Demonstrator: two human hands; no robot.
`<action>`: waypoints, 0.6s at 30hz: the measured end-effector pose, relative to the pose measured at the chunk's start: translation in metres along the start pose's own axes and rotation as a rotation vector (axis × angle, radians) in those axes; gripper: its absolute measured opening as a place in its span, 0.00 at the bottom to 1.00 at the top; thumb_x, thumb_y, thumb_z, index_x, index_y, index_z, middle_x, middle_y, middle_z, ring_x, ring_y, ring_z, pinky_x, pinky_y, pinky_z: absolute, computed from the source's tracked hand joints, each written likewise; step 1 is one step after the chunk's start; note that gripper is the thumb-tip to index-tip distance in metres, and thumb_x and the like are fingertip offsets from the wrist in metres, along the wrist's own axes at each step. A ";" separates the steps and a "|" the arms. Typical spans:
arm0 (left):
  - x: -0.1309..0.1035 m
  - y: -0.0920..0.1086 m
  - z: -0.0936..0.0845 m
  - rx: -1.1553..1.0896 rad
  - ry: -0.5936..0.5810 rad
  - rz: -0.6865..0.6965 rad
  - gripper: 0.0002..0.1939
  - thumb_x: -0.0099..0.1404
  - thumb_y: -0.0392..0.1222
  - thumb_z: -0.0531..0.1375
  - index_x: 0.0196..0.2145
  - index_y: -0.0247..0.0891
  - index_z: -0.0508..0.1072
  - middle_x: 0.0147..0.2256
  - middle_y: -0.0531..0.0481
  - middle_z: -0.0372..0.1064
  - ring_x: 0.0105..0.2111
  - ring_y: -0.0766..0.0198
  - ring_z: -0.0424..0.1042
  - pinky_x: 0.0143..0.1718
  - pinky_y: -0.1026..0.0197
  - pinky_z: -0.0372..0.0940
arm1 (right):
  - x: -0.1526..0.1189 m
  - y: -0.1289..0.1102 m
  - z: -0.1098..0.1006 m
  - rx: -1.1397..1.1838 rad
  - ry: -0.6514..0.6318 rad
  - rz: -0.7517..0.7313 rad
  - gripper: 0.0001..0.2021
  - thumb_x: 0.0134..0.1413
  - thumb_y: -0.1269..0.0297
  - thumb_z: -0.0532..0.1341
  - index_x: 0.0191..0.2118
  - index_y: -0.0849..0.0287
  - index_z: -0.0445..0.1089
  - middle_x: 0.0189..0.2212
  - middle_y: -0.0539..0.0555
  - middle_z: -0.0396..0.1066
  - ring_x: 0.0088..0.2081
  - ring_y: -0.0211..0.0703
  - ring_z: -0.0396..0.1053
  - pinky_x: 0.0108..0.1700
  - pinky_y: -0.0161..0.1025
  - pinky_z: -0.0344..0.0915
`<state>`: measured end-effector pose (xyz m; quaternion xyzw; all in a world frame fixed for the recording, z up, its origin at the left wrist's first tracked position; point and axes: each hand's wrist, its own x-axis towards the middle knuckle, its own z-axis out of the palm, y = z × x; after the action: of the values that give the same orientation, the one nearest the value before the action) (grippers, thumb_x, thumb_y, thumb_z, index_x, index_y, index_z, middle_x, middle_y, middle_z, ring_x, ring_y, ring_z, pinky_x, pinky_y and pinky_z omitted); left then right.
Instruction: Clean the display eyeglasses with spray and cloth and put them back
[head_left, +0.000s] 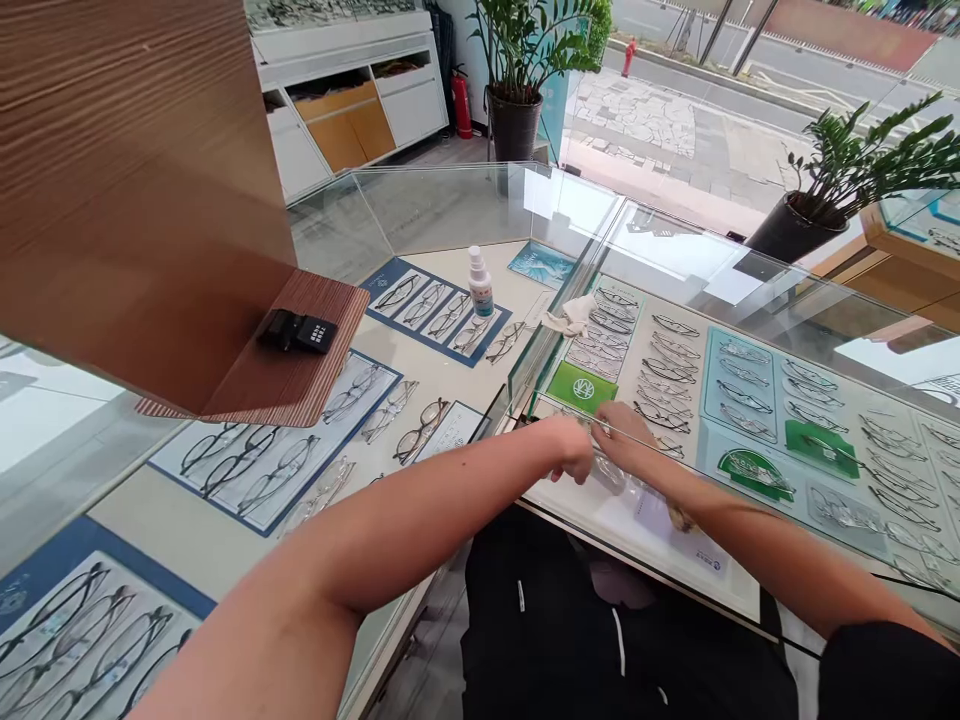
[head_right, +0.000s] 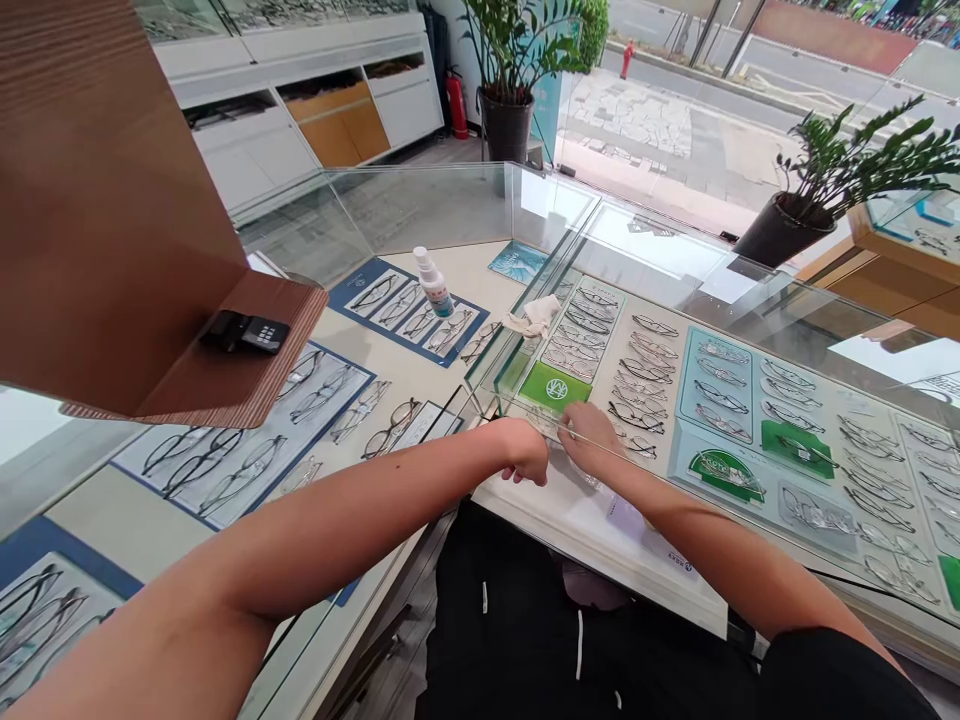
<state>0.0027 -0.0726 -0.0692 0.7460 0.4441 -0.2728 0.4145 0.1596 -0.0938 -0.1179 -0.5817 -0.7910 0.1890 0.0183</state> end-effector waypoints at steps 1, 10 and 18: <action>-0.001 0.000 0.000 0.018 -0.075 -0.034 0.11 0.55 0.49 0.72 0.33 0.40 0.86 0.29 0.41 0.83 0.34 0.44 0.82 0.47 0.47 0.76 | -0.015 0.002 -0.004 0.009 -0.040 0.010 0.07 0.68 0.66 0.57 0.38 0.55 0.72 0.40 0.57 0.78 0.45 0.50 0.72 0.45 0.42 0.62; -0.005 -0.002 -0.007 0.065 -0.325 -0.133 0.11 0.62 0.49 0.66 0.32 0.39 0.85 0.26 0.40 0.80 0.34 0.46 0.81 0.48 0.47 0.76 | -0.121 0.011 -0.063 0.276 -0.447 0.139 0.06 0.64 0.62 0.60 0.34 0.54 0.70 0.32 0.50 0.75 0.36 0.45 0.69 0.37 0.39 0.60; -0.002 -0.003 -0.009 0.037 -0.370 -0.173 0.19 0.67 0.55 0.62 0.27 0.39 0.80 0.29 0.39 0.80 0.32 0.52 0.79 0.43 0.52 0.75 | -0.119 0.014 -0.151 0.349 0.103 -0.059 0.09 0.71 0.56 0.58 0.38 0.50 0.71 0.46 0.54 0.80 0.49 0.53 0.75 0.56 0.52 0.68</action>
<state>-0.0010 -0.0649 -0.0642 0.6498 0.4177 -0.4479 0.4503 0.2480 -0.1587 0.0410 -0.5551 -0.7609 0.2925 0.1650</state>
